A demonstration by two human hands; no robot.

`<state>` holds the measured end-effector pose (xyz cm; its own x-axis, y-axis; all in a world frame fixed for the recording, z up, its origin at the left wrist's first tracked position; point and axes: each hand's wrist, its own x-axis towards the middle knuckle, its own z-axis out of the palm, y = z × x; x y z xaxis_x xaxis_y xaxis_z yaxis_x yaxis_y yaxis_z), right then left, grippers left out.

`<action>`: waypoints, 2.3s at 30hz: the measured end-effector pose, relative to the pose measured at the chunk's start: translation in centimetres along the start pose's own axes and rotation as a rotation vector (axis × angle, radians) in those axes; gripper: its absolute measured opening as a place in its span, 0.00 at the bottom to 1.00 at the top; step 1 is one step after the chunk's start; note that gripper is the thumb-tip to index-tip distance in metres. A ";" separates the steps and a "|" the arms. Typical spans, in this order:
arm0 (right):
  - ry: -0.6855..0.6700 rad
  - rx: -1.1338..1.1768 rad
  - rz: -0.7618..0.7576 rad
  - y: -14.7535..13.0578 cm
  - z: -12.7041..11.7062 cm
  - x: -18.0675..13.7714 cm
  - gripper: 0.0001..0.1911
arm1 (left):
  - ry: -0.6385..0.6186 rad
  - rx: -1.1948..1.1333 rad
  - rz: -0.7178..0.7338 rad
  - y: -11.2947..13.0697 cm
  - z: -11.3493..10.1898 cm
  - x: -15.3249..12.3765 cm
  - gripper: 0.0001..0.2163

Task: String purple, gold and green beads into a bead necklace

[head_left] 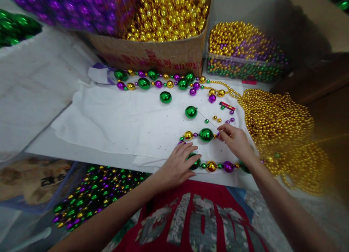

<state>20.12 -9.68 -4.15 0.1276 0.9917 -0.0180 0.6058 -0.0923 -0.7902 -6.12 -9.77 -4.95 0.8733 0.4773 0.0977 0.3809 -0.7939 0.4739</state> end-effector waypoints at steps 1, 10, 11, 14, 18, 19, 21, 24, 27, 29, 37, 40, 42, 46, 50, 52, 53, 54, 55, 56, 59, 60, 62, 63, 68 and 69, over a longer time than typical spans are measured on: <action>0.004 -0.035 -0.008 0.1 0.2 -0.2 0.08 | -0.012 0.029 0.003 -0.1 0.3 0.1 0.25; 0.024 -0.189 -0.062 2.2 -0.2 -2.4 0.11 | -0.019 0.034 -0.036 -0.7 0.3 1.1 0.25; 0.035 -0.196 -0.072 2.2 -0.3 -2.7 0.11 | -0.013 0.023 -0.047 -0.8 0.2 1.1 0.25; 0.038 -0.219 -0.116 1.5 -0.5 -4.2 0.09 | -0.002 -0.002 -0.074 -1.0 0.2 1.2 0.26; -0.153 -0.302 -0.211 0.2 0.0 -6.4 0.05 | 0.002 0.000 -0.084 -1.3 0.3 1.4 0.27; -0.198 -0.345 -0.227 0.0 0.3 -6.9 0.06 | 0.001 0.005 -0.084 -1.3 0.3 1.5 0.27; -0.237 -0.440 -0.234 -0.3 0.7 -7.7 0.10 | -0.004 0.016 -0.082 -1.4 0.3 1.6 0.27; -0.245 -0.536 -0.214 -0.4 1.2 -8.4 0.15 | -0.007 0.031 -0.078 -1.4 0.3 1.8 0.28; -0.242 -0.562 -0.188 -0.4 1.3 -8.5 0.17 | 0.005 0.043 -0.075 -1.5 0.4 2.0 0.27; -0.232 -0.564 -0.171 -0.4 1.4 -8.5 0.16 | 0.008 0.043 -0.071 -1.5 0.5 2.0 0.27; -0.205 -0.526 -0.136 0.0 1.9 -8.3 0.06 | 0.019 0.046 -0.068 -1.6 0.6 2.0 0.27; -0.198 -0.506 -0.133 0.1 1.9 -8.4 0.06 | 0.010 0.059 -0.062 -1.5 0.6 2.0 0.27; -0.189 -0.494 -0.133 0.2 2.0 -8.4 0.06 | 0.007 0.066 -0.059 -1.5 0.5 2.1 0.27; -0.179 -0.473 -0.125 0.4 2.0 -8.5 0.06 | 0.003 0.072 -0.061 -1.3 0.4 2.2 0.27; -0.183 -0.424 -0.132 0.1 1.8 -8.7 0.14 | 0.003 0.072 -0.063 -1.3 0.4 2.2 0.27; -0.199 -0.378 -0.160 -0.3 2.0 -8.8 0.20 | -0.006 0.074 -0.069 -1.2 0.4 2.1 0.27; -0.204 -0.363 -0.176 -0.6 2.2 -8.8 0.22 | -0.007 0.076 -0.072 -1.2 0.4 2.1 0.27; -0.205 -0.361 -0.188 -0.9 2.4 -8.8 0.23 | -0.007 0.079 -0.074 -1.2 0.4 2.1 0.27; -0.199 -0.370 -0.195 -1.1 2.7 -8.8 0.23 | -0.006 0.081 -0.076 -1.1 0.4 2.1 0.27; -0.191 -0.386 -0.197 -1.3 3.0 -8.8 0.22 | -0.006 0.082 -0.077 -1.1 0.3 2.1 0.27; -0.169 -0.423 -0.187 -1.5 3.7 -8.6 0.21 | -0.009 0.079 -0.077 -1.1 0.2 2.2 0.27; -0.167 -0.422 -0.182 -1.4 3.7 -8.5 0.22 | -0.010 0.076 -0.075 -1.1 0.2 2.2 0.27; -0.167 -0.404 -0.173 -1.1 3.4 -8.4 0.25 | -0.007 0.064 -0.072 -1.1 0.3 2.3 0.27; -0.166 -0.397 -0.170 -0.9 3.1 -8.3 0.25 | -0.002 0.058 -0.071 -1.2 0.4 2.3 0.26; -0.142 -0.381 -0.244 0.2 2.2 -9.0 0.22 | -0.004 0.052 -0.093 -0.7 0.1 1.9 0.27; -0.138 -0.380 -0.283 0.7 2.4 -9.2 0.22 | -0.005 0.053 -0.103 -0.4 -0.1 1.7 0.27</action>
<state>17.43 -18.66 -5.99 -0.1729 0.9829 0.0636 0.8484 0.1814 -0.4974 -4.79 -8.59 -4.93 0.8302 0.5556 0.0469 0.4840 -0.7599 0.4339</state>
